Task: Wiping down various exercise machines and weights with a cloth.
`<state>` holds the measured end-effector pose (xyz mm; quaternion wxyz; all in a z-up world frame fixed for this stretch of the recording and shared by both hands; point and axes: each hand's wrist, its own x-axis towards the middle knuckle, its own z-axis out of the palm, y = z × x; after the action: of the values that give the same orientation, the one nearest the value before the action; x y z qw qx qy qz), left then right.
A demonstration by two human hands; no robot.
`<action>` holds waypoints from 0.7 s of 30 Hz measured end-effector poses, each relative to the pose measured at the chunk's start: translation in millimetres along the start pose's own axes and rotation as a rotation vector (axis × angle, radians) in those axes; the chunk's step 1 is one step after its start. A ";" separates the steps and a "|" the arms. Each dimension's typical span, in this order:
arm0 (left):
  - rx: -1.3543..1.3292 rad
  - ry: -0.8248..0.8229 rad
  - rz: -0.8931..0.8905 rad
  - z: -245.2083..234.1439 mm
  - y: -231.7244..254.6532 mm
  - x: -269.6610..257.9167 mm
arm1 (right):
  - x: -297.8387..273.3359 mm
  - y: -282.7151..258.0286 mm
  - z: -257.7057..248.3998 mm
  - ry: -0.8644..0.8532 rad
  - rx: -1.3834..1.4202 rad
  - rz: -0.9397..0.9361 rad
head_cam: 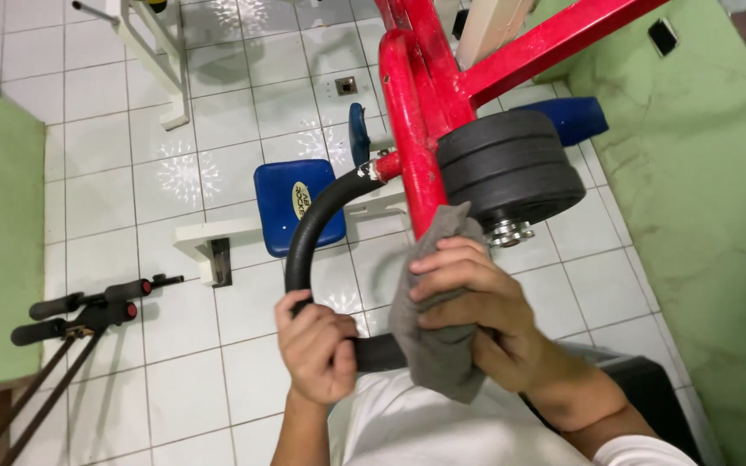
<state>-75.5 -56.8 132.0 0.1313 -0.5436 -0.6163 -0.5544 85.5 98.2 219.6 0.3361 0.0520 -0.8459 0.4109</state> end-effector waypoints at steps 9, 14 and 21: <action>-0.441 -0.553 0.114 -51.2 -62.2 47.8 | 3.2 -39.0 12.0 -0.071 -0.337 0.258; -0.535 -0.730 0.143 -70.8 -92.6 43.7 | 5.0 -65.0 81.6 0.385 -0.770 0.386; -0.576 -0.746 0.249 -87.6 -104.2 53.6 | -11.1 -41.4 170.0 0.803 -1.261 0.283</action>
<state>-219.2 -79.6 147.4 -0.1889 -0.7890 -0.3733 -0.4500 19.6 -55.2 166.0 0.5281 -0.4125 -0.7319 -0.1238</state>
